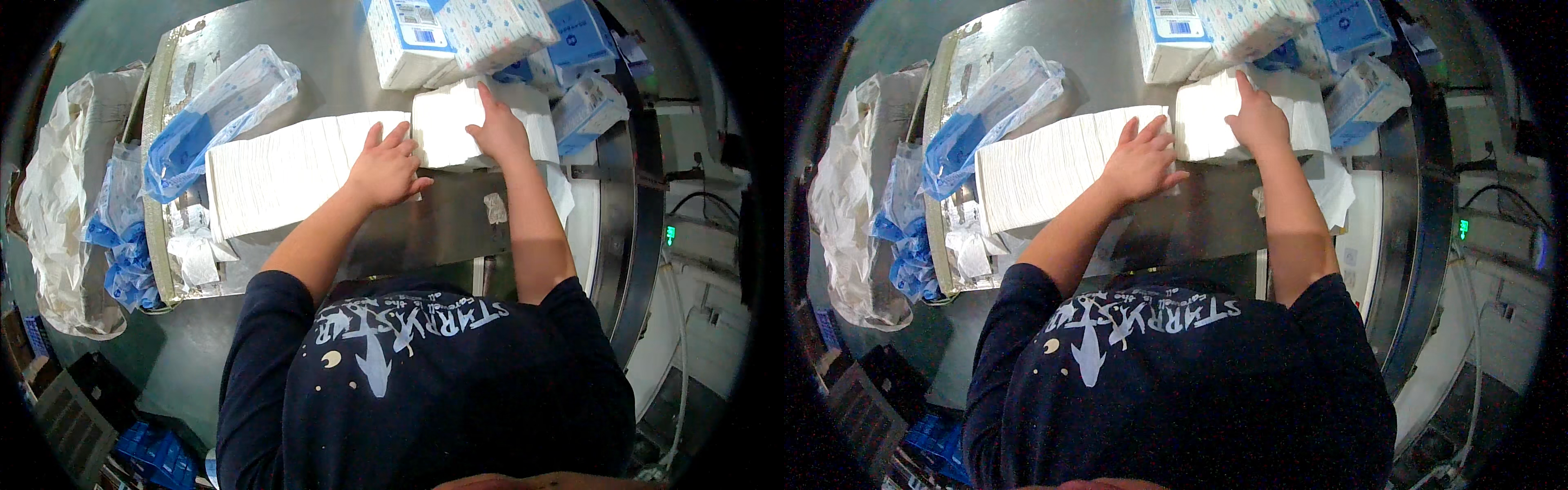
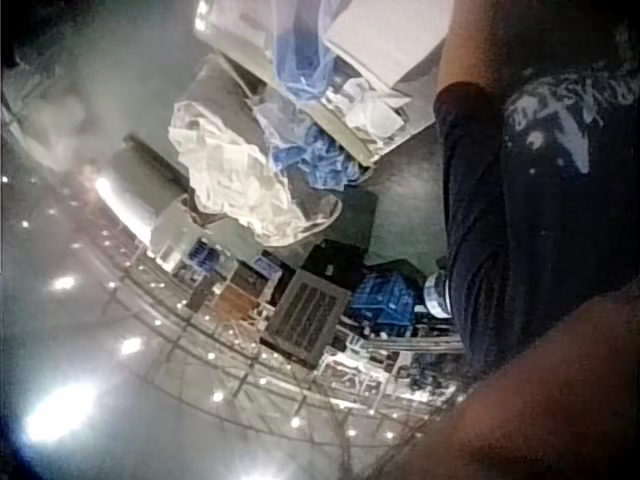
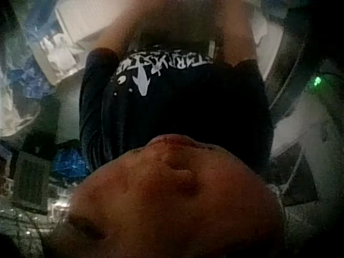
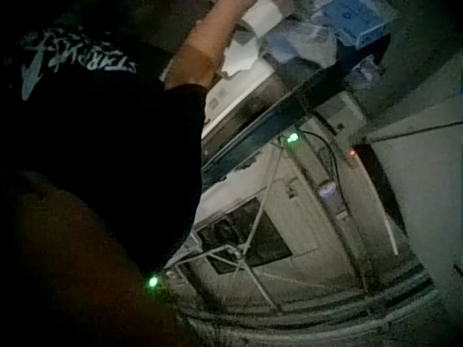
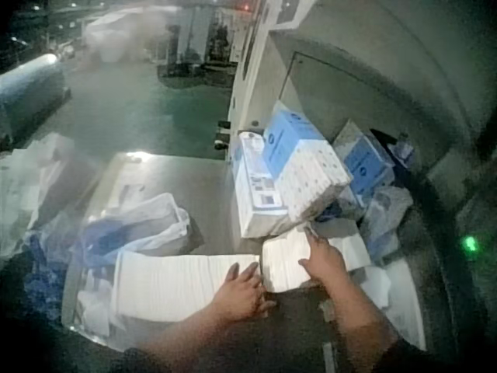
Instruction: The person unpacks multiple packages of white tissues on a metal table in a warehouse. They remove the plastic wrapping, separate the tissue stacks, and place them into a large white bag. The process is repeated for several packages throughout the clip.
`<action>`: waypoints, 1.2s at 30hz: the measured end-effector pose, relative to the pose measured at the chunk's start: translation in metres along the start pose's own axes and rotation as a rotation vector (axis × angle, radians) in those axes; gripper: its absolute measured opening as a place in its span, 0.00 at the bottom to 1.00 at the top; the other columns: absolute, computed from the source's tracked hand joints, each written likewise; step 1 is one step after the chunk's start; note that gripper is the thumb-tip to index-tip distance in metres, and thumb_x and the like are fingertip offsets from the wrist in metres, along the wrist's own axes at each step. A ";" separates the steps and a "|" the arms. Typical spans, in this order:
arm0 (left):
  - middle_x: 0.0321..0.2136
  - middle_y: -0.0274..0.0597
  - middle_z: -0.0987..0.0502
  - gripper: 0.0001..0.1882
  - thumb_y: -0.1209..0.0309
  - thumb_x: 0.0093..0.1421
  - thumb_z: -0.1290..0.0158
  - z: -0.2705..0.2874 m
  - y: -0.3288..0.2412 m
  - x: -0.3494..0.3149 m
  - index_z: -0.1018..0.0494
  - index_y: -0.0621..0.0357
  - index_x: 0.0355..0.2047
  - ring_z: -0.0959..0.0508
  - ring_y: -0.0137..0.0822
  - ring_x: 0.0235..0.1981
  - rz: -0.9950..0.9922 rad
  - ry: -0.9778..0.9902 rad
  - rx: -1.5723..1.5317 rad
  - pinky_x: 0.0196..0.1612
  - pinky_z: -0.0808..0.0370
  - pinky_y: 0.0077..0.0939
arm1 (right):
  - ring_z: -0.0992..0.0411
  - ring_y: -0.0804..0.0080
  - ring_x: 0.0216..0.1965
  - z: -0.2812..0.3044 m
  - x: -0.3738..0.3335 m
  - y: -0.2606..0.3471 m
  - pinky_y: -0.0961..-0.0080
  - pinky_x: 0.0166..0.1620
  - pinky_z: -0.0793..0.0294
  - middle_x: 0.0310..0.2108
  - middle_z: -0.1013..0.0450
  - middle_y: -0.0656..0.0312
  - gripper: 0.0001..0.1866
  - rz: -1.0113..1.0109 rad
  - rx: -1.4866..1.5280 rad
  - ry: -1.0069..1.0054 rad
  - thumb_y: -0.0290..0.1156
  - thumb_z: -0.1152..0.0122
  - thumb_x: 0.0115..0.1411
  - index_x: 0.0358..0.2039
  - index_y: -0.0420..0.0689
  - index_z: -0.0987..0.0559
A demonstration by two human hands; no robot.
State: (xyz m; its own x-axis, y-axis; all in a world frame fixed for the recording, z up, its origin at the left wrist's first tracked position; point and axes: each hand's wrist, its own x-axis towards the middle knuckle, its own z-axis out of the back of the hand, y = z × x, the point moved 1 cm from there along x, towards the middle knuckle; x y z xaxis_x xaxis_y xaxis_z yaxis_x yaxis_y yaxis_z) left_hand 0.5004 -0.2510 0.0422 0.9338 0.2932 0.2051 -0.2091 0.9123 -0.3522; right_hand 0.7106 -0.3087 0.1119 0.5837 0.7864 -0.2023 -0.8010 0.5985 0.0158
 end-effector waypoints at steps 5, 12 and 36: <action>0.47 0.40 0.28 0.24 0.48 0.54 0.51 -0.008 0.000 0.000 0.25 0.54 0.41 0.41 0.44 0.60 0.004 -0.065 -0.011 0.59 0.51 0.57 | 0.30 0.52 0.47 -0.001 -0.004 0.013 0.61 0.47 0.29 0.49 0.32 0.50 0.44 0.051 0.038 -0.016 0.38 0.36 0.46 0.63 0.58 0.47; 0.46 0.39 0.28 0.23 0.50 0.54 0.50 -0.006 0.000 0.003 0.25 0.53 0.41 0.41 0.44 0.60 0.056 0.054 0.021 0.59 0.51 0.58 | 0.32 0.50 0.47 -0.005 -0.009 0.052 0.51 0.48 0.30 0.47 0.32 0.55 0.41 0.204 -0.011 -0.096 0.42 0.36 0.45 0.61 0.62 0.42; 0.51 0.40 0.32 0.23 0.50 0.55 0.52 0.005 -0.003 0.006 0.26 0.53 0.42 0.46 0.43 0.63 0.113 0.203 0.029 0.61 0.55 0.57 | 0.42 0.47 0.58 -0.021 0.006 0.018 0.65 0.59 0.40 0.57 0.42 0.41 0.47 0.024 0.232 -0.135 0.38 0.36 0.38 0.60 0.42 0.42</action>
State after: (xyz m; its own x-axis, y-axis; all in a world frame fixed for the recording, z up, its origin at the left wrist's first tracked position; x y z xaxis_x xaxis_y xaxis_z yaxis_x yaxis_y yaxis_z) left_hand 0.5052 -0.2507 0.0488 0.9425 0.3334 -0.0227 -0.3213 0.8854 -0.3358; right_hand 0.6962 -0.2965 0.0902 0.5897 0.8048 -0.0666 -0.7719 0.5860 0.2464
